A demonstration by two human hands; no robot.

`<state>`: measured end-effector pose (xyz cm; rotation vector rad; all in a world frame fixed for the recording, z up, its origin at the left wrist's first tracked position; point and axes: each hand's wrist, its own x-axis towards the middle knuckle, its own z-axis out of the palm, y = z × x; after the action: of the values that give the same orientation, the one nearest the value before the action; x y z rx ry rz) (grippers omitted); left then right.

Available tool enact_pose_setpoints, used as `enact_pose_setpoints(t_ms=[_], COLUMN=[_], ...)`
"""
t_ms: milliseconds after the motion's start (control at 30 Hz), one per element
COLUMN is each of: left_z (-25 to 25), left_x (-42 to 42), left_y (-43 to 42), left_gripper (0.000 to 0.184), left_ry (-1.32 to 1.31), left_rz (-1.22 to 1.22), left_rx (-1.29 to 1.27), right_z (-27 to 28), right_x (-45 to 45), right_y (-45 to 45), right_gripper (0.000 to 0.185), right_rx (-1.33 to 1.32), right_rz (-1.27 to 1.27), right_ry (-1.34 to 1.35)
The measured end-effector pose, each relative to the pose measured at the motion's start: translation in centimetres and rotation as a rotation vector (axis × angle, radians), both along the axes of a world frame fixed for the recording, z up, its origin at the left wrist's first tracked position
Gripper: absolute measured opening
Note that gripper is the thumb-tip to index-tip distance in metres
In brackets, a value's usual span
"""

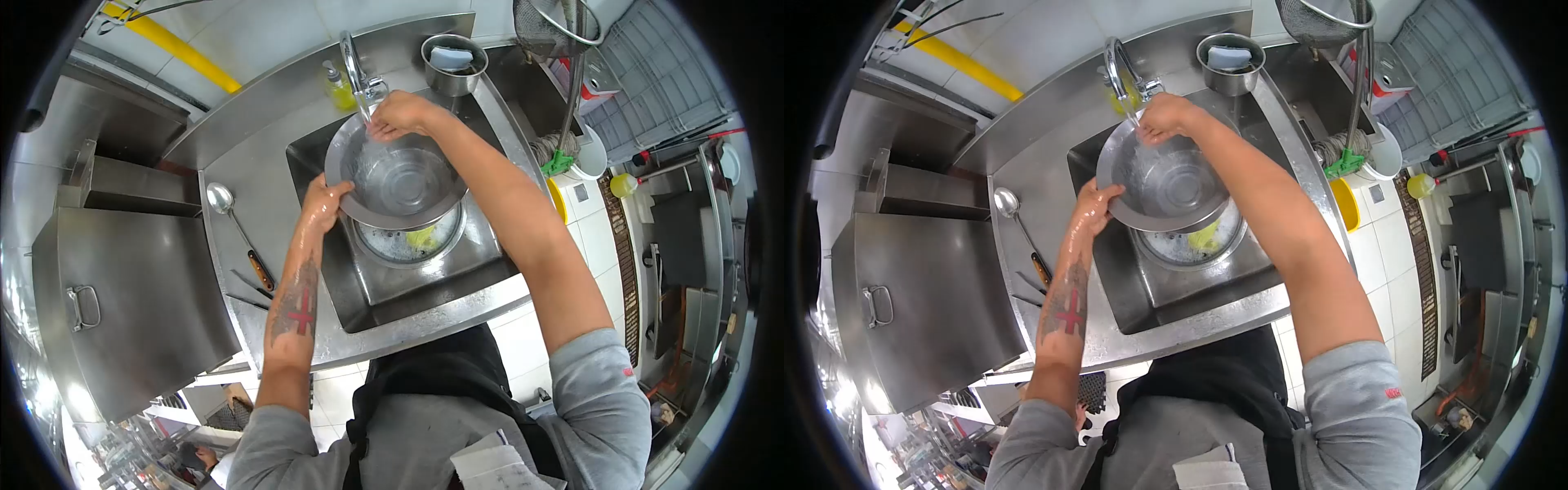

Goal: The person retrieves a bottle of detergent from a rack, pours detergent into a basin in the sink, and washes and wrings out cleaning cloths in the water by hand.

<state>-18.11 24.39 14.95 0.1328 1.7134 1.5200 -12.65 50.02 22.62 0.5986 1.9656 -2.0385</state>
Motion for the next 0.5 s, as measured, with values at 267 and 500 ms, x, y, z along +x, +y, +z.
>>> enact_pose_setpoints(t_ms=[267, 500], left_z=[1.2, 5.0], left_x=[-4.3, 4.0], left_y=[3.9, 5.4], left_gripper=[0.03, 0.042], left_ry=[0.122, 0.585], left_rz=[-0.003, -0.395], left_rx=[-0.068, -0.084], right_z=[3.9, 0.9], right_x=[5.7, 19.3], right_y=[1.6, 6.8], right_gripper=[0.025, 0.029], right_rx=[0.811, 0.78], right_rz=[0.058, -0.257], right_ry=[0.136, 0.254])
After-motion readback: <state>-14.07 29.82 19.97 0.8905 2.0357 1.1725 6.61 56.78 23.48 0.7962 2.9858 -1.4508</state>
